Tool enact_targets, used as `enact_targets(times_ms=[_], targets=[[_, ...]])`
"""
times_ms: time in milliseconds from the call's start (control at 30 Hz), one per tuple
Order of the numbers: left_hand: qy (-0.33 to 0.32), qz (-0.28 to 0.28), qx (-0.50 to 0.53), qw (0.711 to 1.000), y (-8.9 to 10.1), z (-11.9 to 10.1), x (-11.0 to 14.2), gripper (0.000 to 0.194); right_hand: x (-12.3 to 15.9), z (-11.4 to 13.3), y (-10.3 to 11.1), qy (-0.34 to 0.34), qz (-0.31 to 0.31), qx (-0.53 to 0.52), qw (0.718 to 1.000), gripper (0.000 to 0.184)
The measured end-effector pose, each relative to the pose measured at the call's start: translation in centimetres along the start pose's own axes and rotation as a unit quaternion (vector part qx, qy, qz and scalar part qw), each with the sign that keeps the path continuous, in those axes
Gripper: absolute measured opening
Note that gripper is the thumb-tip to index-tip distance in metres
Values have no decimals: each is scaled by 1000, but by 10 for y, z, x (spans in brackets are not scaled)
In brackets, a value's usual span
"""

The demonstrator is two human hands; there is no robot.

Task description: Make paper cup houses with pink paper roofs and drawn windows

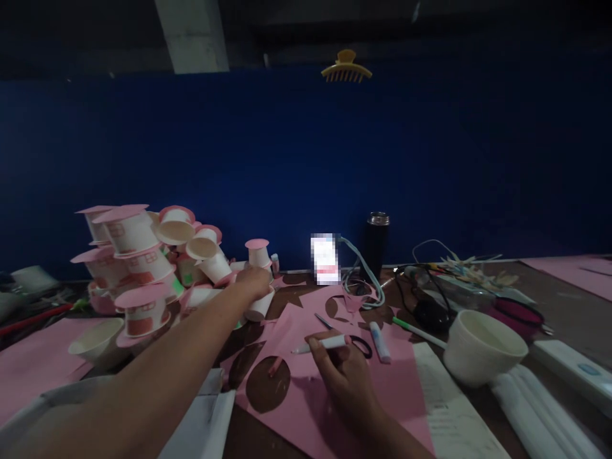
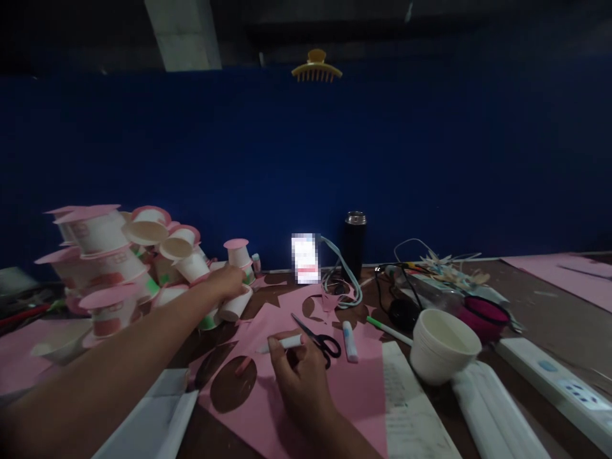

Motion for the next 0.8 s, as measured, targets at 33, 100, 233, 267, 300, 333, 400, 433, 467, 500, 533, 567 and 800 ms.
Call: enact_targets(times_ms=[33,100,233,267,300,333,400,433,467,500,533,567,800], targets=[[8,12,-7,1000,-4,3,-2,33,0,-1,0,-2,-4,-8,1000,28],[18,30,-17,999,-9,6,-4,33,0,-4,0,-7,-13,-23,1000,27],[9,14,33,999,13,8,1,27,1,-7,5,-15,-36,-34,999,30],[4,-5,58,998,25,8,7,24,1,-8,6,-21,-42,-42,998,31],[-1,-31,88,996,38,9,15,19,1,-10,7,-31,-49,-58,997,33],[-6,-62,124,990,51,10,25,19,1,-13,7,-43,-58,-79,994,34],[-14,-112,199,974,64,13,54,28,2,-19,10,-67,-90,-126,986,33],[-18,-118,230,966,61,13,69,30,2,-22,11,-77,-110,-145,980,32],[-25,-114,283,952,54,12,85,32,2,-25,13,-86,-130,-161,975,32],[-39,-78,422,903,42,11,99,33,3,-27,16,-93,-149,-174,969,32],[-39,-36,523,850,24,10,111,35,3,-30,17,-102,-166,-189,962,32],[-33,-17,586,809,7,8,122,37,3,-32,18,-112,-177,-205,956,34],[-60,-74,593,800,-49,-4,160,25,3,-38,15,-154,-209,-343,903,41]])
Point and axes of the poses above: each hand's wrist, its own x-axis away from the middle knuckle, its own y-axis out of the back of the hand, z = x × y, the point moved 10 cm from there along -x, towards the middle knuckle, and after that the axes turned 14 degrees about y, right-handed, at the moved point
